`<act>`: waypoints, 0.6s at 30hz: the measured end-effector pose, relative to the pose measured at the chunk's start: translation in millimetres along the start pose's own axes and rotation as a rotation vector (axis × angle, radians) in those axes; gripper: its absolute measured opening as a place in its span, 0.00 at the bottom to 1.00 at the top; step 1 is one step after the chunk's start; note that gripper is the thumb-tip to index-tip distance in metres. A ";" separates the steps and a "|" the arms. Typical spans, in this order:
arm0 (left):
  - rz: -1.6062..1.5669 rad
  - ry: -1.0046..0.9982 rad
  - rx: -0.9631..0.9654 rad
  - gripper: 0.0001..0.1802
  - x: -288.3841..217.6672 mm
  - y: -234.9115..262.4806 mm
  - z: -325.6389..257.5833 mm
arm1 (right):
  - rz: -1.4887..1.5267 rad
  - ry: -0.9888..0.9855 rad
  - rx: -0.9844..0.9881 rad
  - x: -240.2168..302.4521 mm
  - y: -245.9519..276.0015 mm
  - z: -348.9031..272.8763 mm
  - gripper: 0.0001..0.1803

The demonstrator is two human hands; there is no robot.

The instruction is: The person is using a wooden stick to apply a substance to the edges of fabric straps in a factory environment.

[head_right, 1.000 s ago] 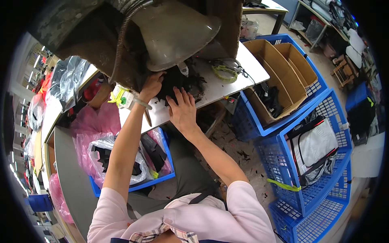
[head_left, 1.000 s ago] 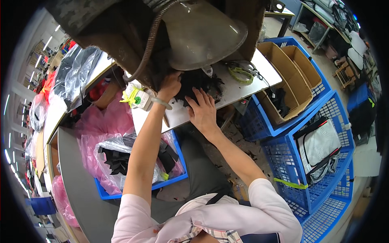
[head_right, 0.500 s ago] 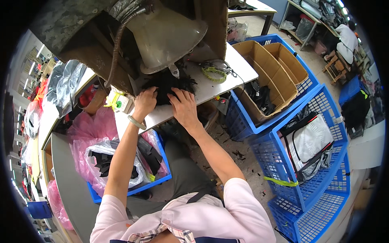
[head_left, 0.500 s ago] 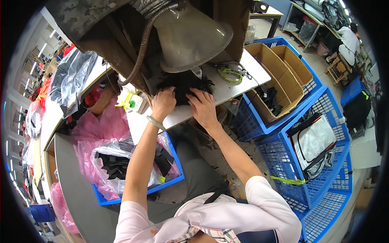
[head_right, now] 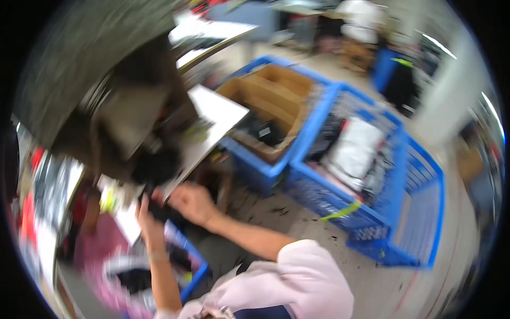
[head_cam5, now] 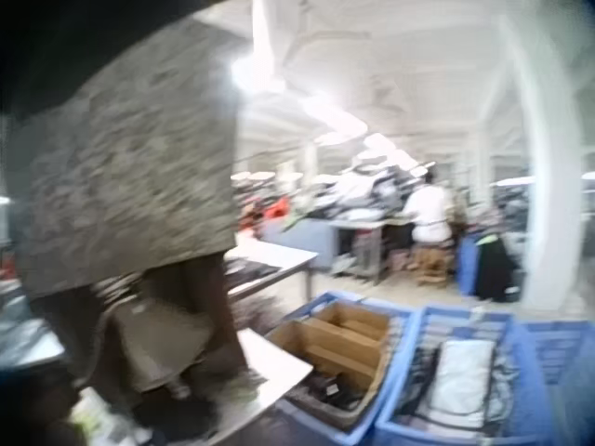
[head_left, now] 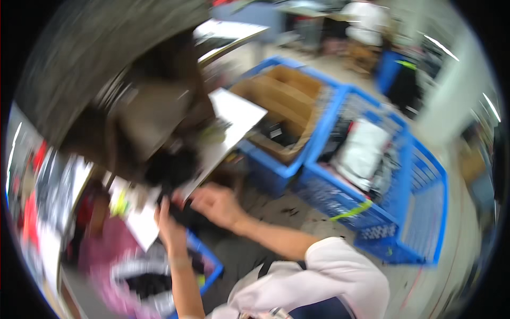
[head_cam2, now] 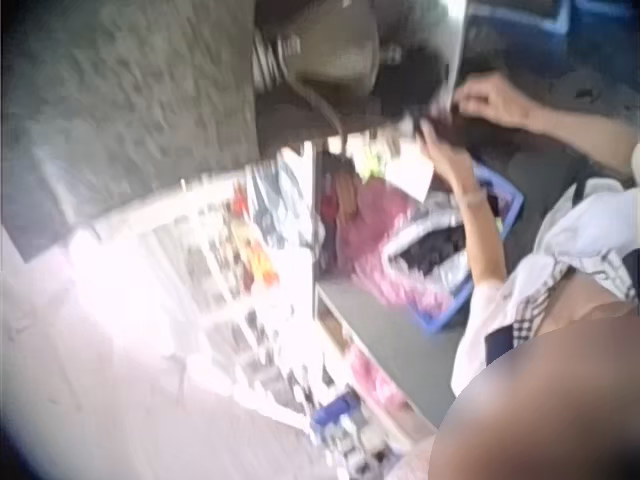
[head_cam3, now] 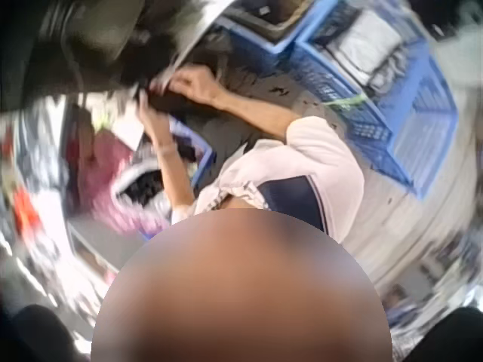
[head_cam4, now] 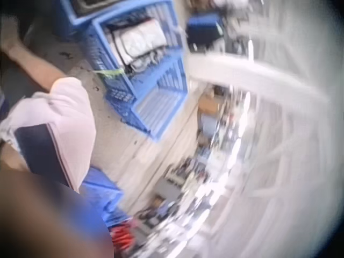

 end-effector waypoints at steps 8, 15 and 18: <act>-0.093 0.306 0.273 0.12 73.0 -70.2 -61.5 | 0.344 -0.471 -0.118 -15.6 41.6 -70.2 0.13; -0.175 0.323 0.252 0.18 58.8 -91.9 -39.7 | 0.293 -0.400 0.101 6.7 65.7 -71.6 0.08; -0.237 0.311 0.279 0.20 53.2 -94.0 -39.1 | 0.306 -0.360 -0.010 14.6 65.6 -69.8 0.08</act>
Point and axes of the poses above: each hand's wrist, its own z-axis towards the middle knuckle, its own y-axis out of the back of the hand, x = y × z, the point moved 4 cm from there along z, towards the middle knuckle, and after that the axes turned 9 degrees about -z, right-handed, at the moved point
